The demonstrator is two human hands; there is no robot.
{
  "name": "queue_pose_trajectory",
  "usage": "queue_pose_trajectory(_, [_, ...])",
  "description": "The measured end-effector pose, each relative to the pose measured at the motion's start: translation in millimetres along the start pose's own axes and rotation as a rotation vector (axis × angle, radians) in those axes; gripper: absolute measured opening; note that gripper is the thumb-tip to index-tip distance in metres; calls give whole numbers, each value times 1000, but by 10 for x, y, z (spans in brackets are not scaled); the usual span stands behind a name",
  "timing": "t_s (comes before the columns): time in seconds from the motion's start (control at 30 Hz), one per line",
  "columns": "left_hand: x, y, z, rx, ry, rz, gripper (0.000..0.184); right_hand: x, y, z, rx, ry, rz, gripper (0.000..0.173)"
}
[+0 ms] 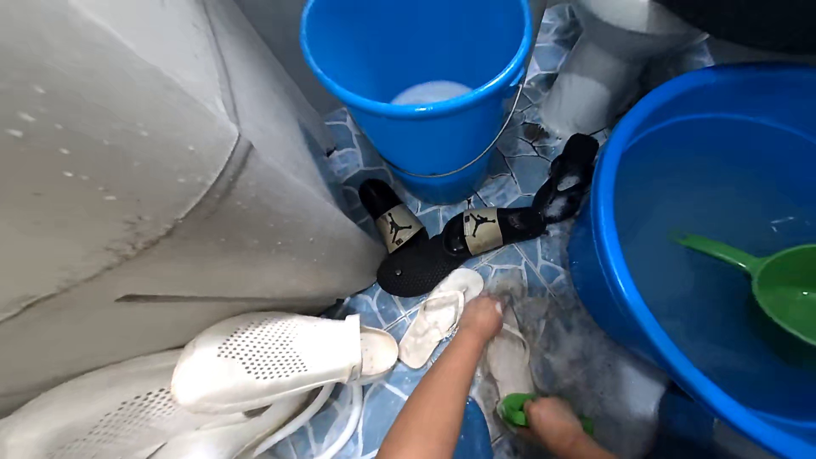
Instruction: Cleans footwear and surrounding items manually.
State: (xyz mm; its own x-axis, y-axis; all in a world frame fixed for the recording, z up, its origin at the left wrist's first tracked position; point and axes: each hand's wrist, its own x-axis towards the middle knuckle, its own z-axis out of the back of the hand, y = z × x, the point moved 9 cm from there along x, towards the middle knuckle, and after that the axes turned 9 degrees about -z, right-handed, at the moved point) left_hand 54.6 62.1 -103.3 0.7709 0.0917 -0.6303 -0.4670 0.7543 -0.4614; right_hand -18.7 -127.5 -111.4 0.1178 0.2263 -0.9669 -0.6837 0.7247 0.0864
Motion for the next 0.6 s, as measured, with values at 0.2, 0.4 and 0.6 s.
queue_pose_trajectory(0.2, [118, -125, 9, 168, 22, -29, 34, 80, -246, -1, 408, -113, 36, 54])
queue_pose_trajectory(0.4, [-736, -197, 290, -15, -69, -31, 31, 44, -1199, 534, 1212, -486, 85, 47])
queue_pose_trajectory(0.6, [-1884, -234, 357, 15, -856, -157, 18, -411, -883, 1393, 1176, -626, 211, 37])
